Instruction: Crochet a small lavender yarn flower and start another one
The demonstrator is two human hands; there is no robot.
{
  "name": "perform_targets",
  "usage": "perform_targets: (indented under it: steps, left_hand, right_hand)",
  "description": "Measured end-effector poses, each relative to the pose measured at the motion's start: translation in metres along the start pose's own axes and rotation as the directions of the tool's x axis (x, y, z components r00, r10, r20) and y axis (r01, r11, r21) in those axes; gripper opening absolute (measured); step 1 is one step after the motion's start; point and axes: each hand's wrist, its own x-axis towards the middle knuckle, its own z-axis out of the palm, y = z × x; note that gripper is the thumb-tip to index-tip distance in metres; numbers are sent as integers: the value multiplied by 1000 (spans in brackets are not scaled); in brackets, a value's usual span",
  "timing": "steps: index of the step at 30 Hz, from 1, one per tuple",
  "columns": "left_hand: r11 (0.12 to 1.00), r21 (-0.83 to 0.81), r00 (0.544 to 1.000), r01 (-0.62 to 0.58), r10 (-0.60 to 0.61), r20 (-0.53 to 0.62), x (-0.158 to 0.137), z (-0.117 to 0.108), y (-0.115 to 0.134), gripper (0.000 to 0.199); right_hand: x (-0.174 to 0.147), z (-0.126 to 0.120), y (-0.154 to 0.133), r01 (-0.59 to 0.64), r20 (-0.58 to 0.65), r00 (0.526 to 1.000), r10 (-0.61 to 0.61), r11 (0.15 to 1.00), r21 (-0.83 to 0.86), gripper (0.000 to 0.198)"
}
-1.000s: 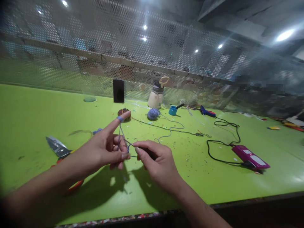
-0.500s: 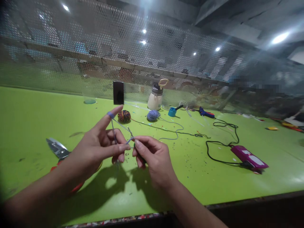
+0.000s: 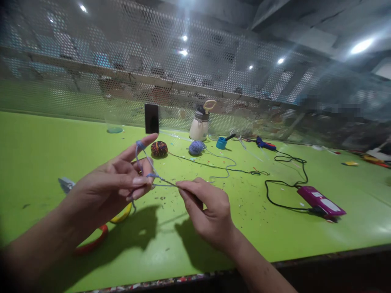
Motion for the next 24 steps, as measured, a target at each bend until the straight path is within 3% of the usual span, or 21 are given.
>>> perform_targets:
  steps: [3,7,11,18,24]
  left_hand:
    - [994,103,999,39,-38,-19,3,-5,-3,59]
    - [939,307,986,155,-167,14,7,-9,-10,43]
    - [916,337,961,217,-261,89,7,-8,-14,68]
    - [925,329,963,190,-240,120,4,-6,-13,98]
    - [919,356,974,170,-212,84,4,-2,-12,98]
  right_hand:
    - [0,1,0,-199,86,979,185,955,222,18]
    - [0,8,3,-476,215,878,427,747,463,10]
    - [3,14,4,-591,291,799,526,600,539,14]
    - [10,9,1,-625,421,780,463,602,496,28]
    - [14,5,2,-623,434,780,451,631,462,26]
